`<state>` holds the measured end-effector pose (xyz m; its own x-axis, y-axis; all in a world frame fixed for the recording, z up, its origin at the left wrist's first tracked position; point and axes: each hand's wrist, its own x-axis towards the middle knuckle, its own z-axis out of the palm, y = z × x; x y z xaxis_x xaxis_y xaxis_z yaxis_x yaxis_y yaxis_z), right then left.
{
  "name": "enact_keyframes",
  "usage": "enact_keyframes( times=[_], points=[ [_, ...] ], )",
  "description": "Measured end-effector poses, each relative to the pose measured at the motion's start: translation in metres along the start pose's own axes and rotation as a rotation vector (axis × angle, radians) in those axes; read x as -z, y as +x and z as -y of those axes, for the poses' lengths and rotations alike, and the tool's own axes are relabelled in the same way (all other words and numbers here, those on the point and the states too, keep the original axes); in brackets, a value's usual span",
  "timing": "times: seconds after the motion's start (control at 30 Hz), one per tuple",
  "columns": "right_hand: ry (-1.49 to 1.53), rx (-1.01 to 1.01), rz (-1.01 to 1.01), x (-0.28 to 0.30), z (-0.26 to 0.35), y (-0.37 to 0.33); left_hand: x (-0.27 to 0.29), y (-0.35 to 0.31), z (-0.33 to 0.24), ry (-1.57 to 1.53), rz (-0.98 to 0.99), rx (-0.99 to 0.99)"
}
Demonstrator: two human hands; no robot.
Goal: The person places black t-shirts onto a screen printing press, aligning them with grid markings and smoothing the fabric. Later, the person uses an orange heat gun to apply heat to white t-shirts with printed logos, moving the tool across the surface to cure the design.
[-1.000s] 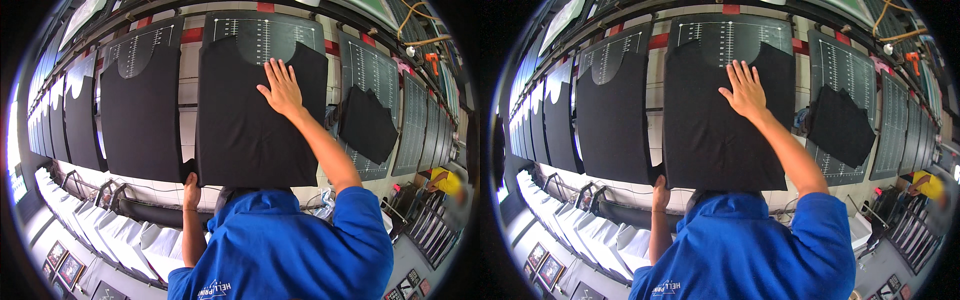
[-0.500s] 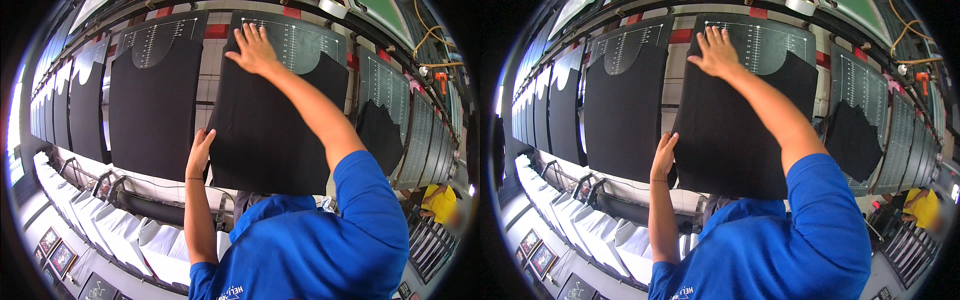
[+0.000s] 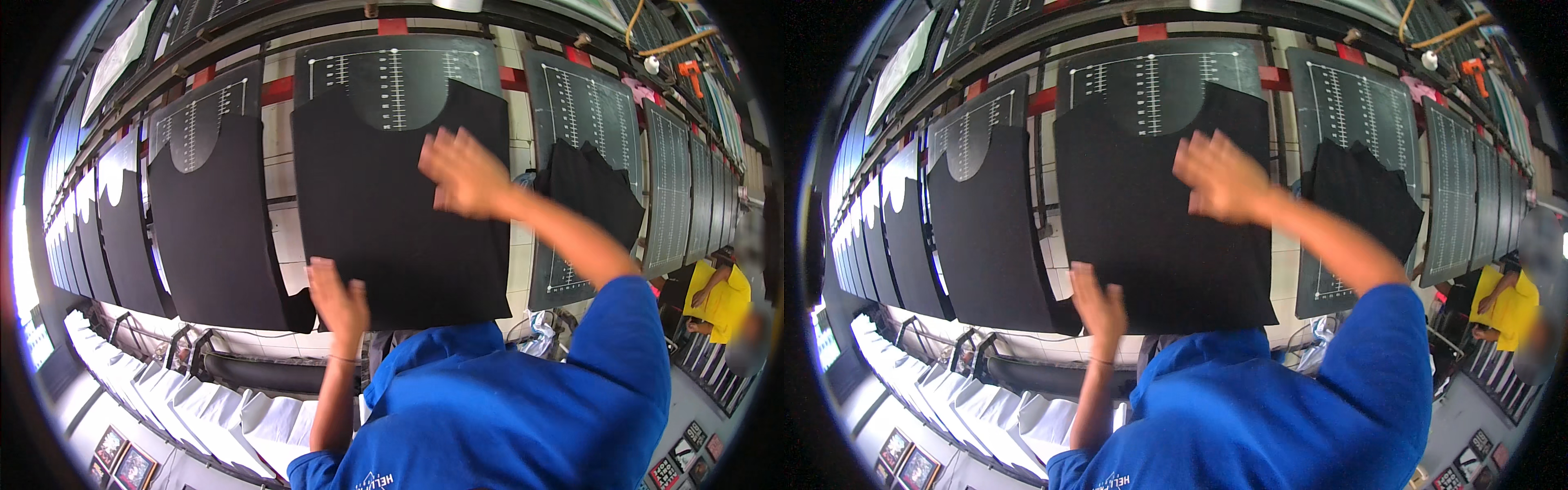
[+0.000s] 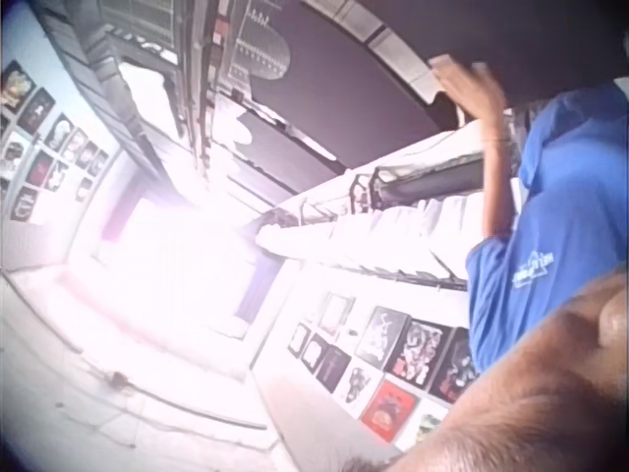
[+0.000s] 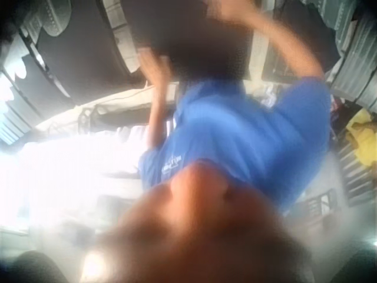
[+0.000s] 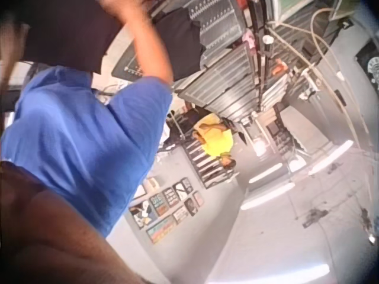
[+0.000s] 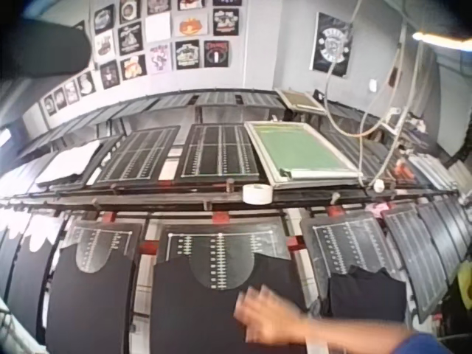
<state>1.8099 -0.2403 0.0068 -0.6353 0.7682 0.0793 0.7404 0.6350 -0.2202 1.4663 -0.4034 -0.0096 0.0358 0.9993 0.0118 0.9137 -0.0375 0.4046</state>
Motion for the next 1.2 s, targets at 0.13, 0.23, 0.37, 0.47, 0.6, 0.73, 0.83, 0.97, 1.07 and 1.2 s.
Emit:
enact_keyframes(
  times=[0.13, 0.23, 0.37, 0.47, 0.6, 0.73, 0.83, 0.97, 1.07, 1.2],
  points=[
    [-0.194, -0.301, -0.116, -0.016, -0.126, 0.037, -0.02, -0.012, -0.084, 0.086, 0.4, -0.292],
    [-0.177, -0.324, -0.127, -0.021, -0.064, 0.001, -0.026, 0.052, -0.099, 0.146, 0.285, -0.414],
    [0.202, -0.018, 0.21, -0.008, 0.131, -0.123, -0.048, 0.149, -0.097, 0.17, 0.04, -0.451],
    [0.348, 0.087, 0.172, -0.046, 0.207, -0.201, -0.057, 0.143, -0.103, 0.165, 0.004, -0.468],
    [0.512, -0.371, -0.015, -0.028, 0.211, -0.198, -0.033, 0.04, -0.142, 0.163, 0.399, -0.65],
    [0.632, -0.782, -0.453, -0.009, 0.206, -0.198, -0.044, -0.018, -0.136, 0.012, 0.468, -0.942],
    [0.748, -0.936, -0.63, 0.002, 0.199, -0.217, -0.034, 0.04, -0.161, 0.014, 0.349, -0.83],
    [0.727, -1.066, -0.51, -0.005, 0.193, -0.245, -0.09, 0.135, -0.163, 0.128, -0.014, -0.533],
    [0.906, -1.062, -0.497, -0.01, 0.175, -0.243, -0.107, 0.14, -0.187, 0.177, -0.051, -0.482],
    [0.838, -0.825, -0.478, 0.002, 0.091, -0.189, -0.095, 0.07, -0.209, 0.064, 0.069, -0.589]
  ],
)
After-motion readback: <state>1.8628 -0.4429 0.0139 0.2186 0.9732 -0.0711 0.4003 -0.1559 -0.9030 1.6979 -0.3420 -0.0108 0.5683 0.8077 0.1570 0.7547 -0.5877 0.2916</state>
